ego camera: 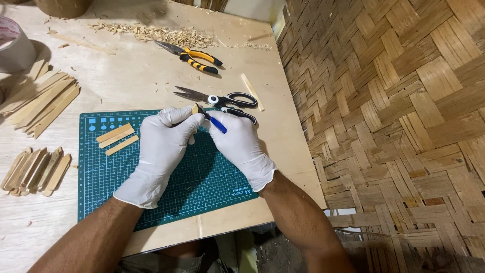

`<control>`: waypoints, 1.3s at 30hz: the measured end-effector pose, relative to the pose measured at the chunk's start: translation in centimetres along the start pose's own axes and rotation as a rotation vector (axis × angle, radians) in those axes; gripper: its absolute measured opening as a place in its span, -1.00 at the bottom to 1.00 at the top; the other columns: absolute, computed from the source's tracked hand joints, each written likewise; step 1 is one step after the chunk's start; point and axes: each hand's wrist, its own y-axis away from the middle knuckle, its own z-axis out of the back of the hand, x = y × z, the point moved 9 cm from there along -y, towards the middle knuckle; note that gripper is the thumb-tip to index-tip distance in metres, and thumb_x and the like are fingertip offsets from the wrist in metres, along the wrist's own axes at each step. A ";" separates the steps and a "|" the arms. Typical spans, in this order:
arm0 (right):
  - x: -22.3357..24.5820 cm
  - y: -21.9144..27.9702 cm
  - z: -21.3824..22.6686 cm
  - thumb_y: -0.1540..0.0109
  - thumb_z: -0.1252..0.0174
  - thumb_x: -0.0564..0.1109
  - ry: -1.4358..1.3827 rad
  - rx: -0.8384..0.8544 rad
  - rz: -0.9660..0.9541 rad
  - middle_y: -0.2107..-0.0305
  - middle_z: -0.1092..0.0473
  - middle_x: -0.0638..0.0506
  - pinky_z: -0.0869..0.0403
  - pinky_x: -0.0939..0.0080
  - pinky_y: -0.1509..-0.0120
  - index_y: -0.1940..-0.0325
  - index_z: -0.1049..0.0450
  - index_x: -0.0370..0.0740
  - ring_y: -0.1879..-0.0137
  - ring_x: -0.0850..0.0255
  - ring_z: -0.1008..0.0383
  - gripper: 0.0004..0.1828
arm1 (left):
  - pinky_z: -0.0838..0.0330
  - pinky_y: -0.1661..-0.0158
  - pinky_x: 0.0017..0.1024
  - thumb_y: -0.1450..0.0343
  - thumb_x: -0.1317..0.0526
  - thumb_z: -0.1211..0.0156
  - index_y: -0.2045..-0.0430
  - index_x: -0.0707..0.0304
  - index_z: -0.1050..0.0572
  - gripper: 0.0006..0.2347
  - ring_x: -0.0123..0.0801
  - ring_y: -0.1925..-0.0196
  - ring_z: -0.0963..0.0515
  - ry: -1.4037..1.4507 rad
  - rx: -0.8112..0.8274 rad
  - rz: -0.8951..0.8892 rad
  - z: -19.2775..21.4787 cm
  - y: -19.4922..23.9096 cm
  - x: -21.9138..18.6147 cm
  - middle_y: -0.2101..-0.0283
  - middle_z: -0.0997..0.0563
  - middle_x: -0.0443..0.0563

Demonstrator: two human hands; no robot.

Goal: Cutting popsicle sticks to length using a utility knife and scissors on a cutting mat for a craft project.

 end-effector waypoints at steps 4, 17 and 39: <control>0.2 -0.1 -0.1 -0.19 -0.35 -0.06 0.003 0.020 -0.020 0.53 -0.54 -0.13 -0.55 0.00 0.22 0.22 -0.65 -0.08 0.28 -0.13 -0.61 -0.88 | -0.41 0.63 -0.65 -0.34 0.34 -0.50 0.16 0.31 -0.65 -0.77 -0.46 0.68 -0.58 0.008 -0.008 0.012 0.0 -0.2 0.7 0.56 -0.56 0.11; 0.2 0.1 -0.1 -0.10 -0.36 -0.05 0.082 0.059 -0.082 0.66 -0.44 0.01 -0.53 0.09 0.30 0.37 -0.56 -0.01 0.37 -0.04 -0.59 -0.89 | -0.37 0.63 -0.65 -0.33 0.32 -0.52 0.19 0.32 -0.65 -0.78 -0.49 0.70 -0.55 -0.042 0.024 -0.031 -0.4 0.1 -0.3 0.61 -0.55 0.08; -1.3 0.1 -1.2 -0.04 -0.34 0.02 0.172 -0.043 0.003 0.73 -0.32 0.03 -0.44 0.05 0.42 0.55 -0.42 -0.01 0.46 -0.03 -0.53 -0.77 | -0.38 0.62 -0.68 -0.33 0.30 -0.53 0.13 0.34 -0.63 -0.73 -0.53 0.69 -0.55 -0.075 0.011 -0.011 -0.1 -0.1 -0.2 0.55 -0.57 0.09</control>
